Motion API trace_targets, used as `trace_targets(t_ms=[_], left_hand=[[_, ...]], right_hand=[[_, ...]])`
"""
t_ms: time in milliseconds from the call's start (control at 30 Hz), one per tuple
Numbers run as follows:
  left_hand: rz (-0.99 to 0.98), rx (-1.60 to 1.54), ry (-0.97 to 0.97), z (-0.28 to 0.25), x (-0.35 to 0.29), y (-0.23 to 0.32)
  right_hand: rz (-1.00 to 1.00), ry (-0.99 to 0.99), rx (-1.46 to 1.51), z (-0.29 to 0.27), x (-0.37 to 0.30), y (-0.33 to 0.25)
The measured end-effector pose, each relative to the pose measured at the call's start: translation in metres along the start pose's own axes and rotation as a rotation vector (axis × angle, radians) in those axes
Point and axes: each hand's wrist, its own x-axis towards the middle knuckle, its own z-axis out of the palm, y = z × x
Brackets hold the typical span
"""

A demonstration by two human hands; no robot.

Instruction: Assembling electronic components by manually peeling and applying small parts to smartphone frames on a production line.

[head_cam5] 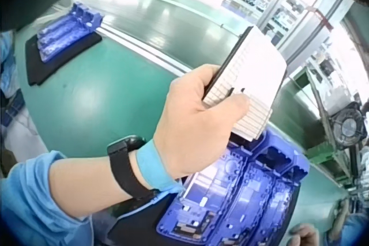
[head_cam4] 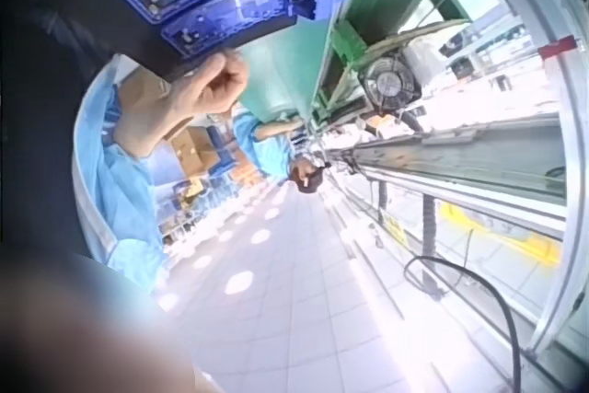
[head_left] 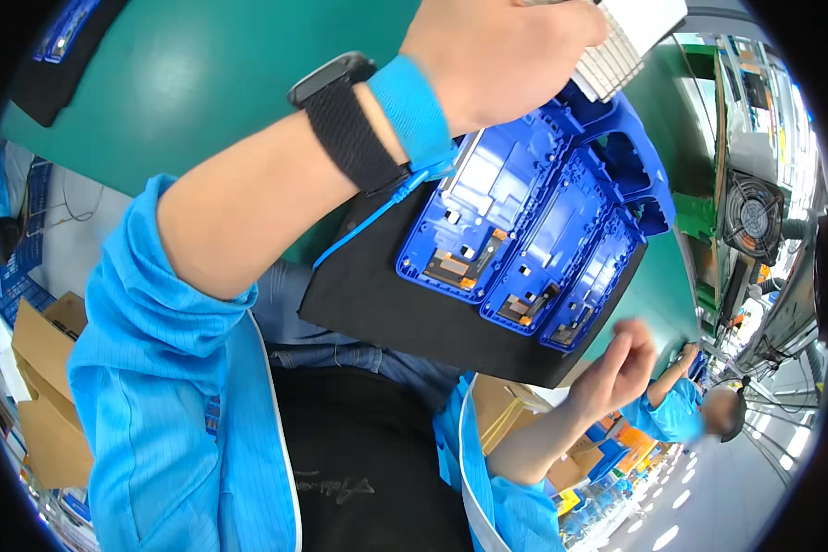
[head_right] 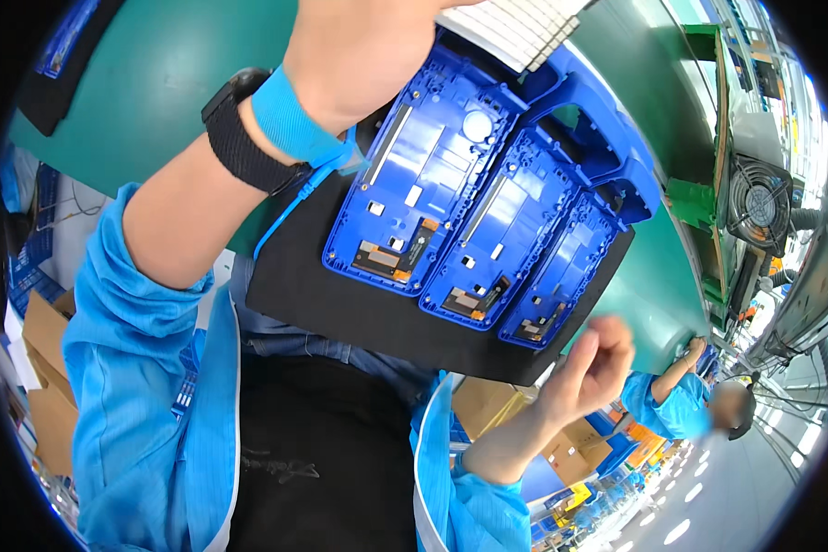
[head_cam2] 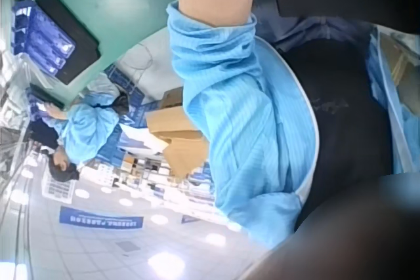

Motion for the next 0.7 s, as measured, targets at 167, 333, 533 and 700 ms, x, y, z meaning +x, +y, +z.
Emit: trace_targets(t_ms=[167,333,533,700], left_hand=[[-0.002,-0.101,0.024,0.005,0.003,0.000],[-0.175,-0.119,-0.090,-0.009,0.009,0.003],[-0.191,-0.127,-0.127,-0.020,0.004,0.014],[-0.226,0.005,-0.239,-0.024,-0.007,0.023]], right_hand=[[0.272,-0.960,0.331,-0.036,-0.063,-0.010],[0.782,-0.984,0.840,0.052,-0.125,-0.030],[0.770,-0.486,1.034,0.102,-0.136,-0.028],[0.641,-0.277,0.970,0.094,-0.141,-0.042]])
